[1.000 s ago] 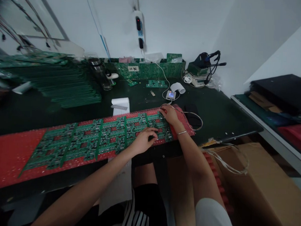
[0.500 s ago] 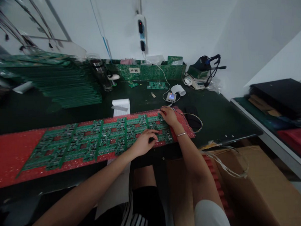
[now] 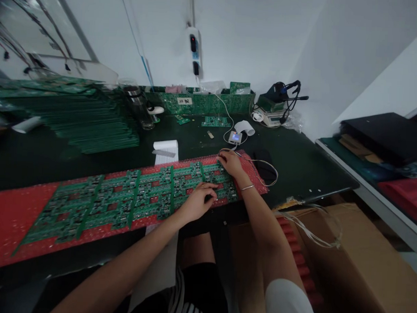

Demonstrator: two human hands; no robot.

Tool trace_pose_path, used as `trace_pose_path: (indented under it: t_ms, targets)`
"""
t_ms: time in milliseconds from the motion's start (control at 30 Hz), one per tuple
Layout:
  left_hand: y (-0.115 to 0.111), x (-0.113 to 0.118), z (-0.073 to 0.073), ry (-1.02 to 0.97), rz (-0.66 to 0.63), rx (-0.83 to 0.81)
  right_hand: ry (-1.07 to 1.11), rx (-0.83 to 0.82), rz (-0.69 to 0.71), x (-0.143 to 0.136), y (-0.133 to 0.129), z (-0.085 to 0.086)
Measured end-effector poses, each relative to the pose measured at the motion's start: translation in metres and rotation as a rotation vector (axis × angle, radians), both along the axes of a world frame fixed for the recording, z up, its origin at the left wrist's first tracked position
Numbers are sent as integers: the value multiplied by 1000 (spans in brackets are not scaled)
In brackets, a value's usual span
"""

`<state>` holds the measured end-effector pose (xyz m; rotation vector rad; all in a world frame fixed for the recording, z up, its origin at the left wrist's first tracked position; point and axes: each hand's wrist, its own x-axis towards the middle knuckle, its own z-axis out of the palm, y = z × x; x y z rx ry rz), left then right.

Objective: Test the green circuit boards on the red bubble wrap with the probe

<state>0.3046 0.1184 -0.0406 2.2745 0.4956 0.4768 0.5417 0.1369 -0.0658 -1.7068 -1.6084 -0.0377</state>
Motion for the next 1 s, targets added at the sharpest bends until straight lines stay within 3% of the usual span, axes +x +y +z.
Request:
trace_pose_path:
  t_ms: [633,767,867,1000]
  targets:
    - [0,1,2,-12,16,-19,-17,-21,-35,0,1,-4]
    - [1,2,1,-18,22,-23,15,14,-21,-3,0,3]
    - [2,3,0,-31,27,-40,53,108,-46,-6,-13,15]
    - [4,3,-3,-32,36,-53,107,165,-84,-14,-57,27]
